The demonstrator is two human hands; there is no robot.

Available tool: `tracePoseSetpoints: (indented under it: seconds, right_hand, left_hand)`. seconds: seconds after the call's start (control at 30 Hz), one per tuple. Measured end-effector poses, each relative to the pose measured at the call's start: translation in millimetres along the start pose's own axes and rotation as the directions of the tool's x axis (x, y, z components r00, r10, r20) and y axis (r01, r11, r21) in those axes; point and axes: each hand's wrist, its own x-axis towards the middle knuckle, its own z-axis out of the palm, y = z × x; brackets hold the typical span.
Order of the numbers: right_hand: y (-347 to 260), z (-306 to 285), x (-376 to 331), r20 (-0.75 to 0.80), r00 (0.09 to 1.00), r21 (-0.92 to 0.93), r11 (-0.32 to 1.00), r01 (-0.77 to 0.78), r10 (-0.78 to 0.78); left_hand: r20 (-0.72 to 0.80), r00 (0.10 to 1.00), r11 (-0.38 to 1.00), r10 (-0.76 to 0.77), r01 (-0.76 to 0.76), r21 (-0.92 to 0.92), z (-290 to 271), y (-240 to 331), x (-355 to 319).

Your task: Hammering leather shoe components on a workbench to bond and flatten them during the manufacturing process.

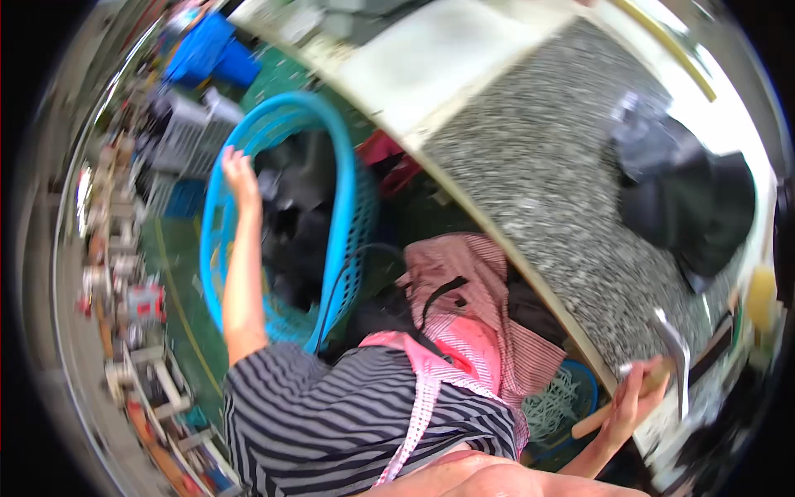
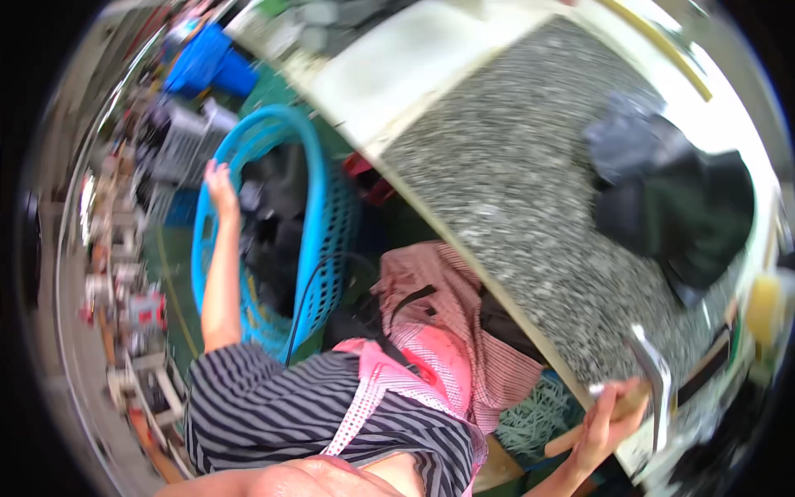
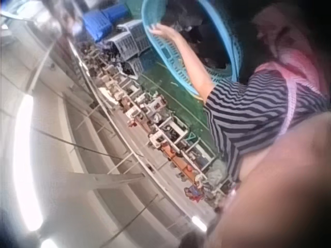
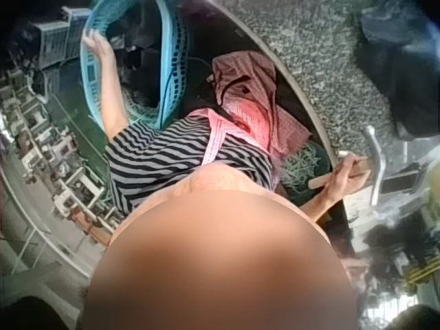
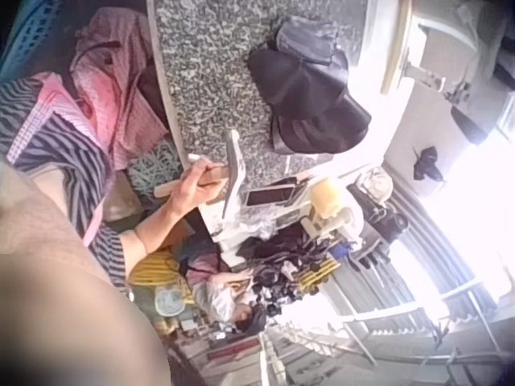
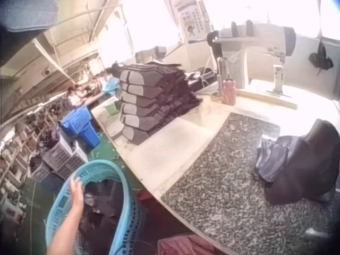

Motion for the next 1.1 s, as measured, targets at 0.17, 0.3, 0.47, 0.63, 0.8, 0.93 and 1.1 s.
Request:
tracePoseSetpoints:
  seconds: [0.17,0.3,0.47,0.63,0.8,0.93,1.1]
  right_hand:
    - [-29,15,23,0.19,0.978,0.032,0.995,-0.099,0.091]
    - [-44,33,51,0.165,0.985,-0.075,0.995,0.068,-0.055]
    - [-59,53,102,0.093,0.949,-0.351,0.882,0.314,-0.301]
    - [-68,82,145,0.108,0.907,-0.291,0.86,0.42,-0.406]
    - [-99,96,175,0.15,0.879,-0.363,0.801,0.476,-0.454]
    - [-115,107,203,0.221,0.837,-0.478,0.693,0.54,-0.5]
    - [-101,129,220,0.447,0.806,-0.252,0.809,0.531,-0.389]
  left_hand:
    - [0.251,0.862,0.894,0.44,-0.395,-0.212,100,245,-44]
    - [0.592,0.36,0.687,0.722,-0.48,-0.546,175,396,-117]
    - [0.505,0.106,0.418,0.857,-0.717,-0.559,269,467,-227]
    - [0.737,0.114,0.506,0.666,-0.795,-0.335,312,470,-243]
    - [0.463,0.13,0.438,0.877,-0.614,-0.657,307,451,-211]
    - [0.221,0.116,0.247,0.968,-0.568,-0.785,294,443,-187]
    - [-0.004,0.049,0.027,0.999,-0.605,-0.796,282,443,-178]
